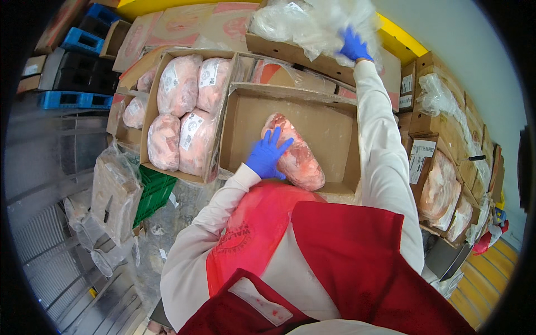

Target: The person unpacks vacuum-sealed meat packages from cardboard boxes and places them into metal bins. They handle each package individually, removing plastic wrap and arranging the meat in the bins.

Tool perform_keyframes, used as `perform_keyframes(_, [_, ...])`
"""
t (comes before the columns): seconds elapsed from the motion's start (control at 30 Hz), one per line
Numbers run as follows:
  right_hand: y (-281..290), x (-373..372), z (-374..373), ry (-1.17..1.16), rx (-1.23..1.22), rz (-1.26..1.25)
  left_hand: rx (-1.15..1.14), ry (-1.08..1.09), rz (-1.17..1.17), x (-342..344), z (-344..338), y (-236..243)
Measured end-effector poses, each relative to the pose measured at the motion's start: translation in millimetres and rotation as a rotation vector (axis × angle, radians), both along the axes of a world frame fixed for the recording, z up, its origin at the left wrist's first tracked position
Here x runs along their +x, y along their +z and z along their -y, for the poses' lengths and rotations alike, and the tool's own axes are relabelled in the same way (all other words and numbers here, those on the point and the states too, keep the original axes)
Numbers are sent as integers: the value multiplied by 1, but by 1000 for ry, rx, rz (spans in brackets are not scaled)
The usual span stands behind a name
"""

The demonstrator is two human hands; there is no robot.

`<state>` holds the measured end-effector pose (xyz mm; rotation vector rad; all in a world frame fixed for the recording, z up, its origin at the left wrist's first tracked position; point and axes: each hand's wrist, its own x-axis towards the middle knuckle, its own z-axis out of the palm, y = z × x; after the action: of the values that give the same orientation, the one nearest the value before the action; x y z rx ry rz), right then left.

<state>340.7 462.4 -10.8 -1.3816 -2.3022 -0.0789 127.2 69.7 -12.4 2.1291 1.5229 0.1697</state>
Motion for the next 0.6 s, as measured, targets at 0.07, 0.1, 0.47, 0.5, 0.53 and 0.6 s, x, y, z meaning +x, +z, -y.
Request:
perform_keyframes(0.07, [-40,-2,6,197,-294,163,-4,-57,-179,8,5,-4])
perform_keyframes(0.1, [-37,-6,20,251,-363,-12,66,-18,-133,5,8,-19])
perform_keyframes(0.47, [-59,137,280,-296,-566,-851,200,-60,-58,58,-69,-58])
perform_keyframes(0.5, [-70,143,293,-331,-519,-814,226,-43,-20,69,-84,-67])
perform_keyframes(0.53, [-79,144,306,-312,-471,-751,210,-15,23,82,-99,-70])
perform_keyframes(0.6, [-90,125,324,-249,-387,-616,252,73,120,101,-117,-96])
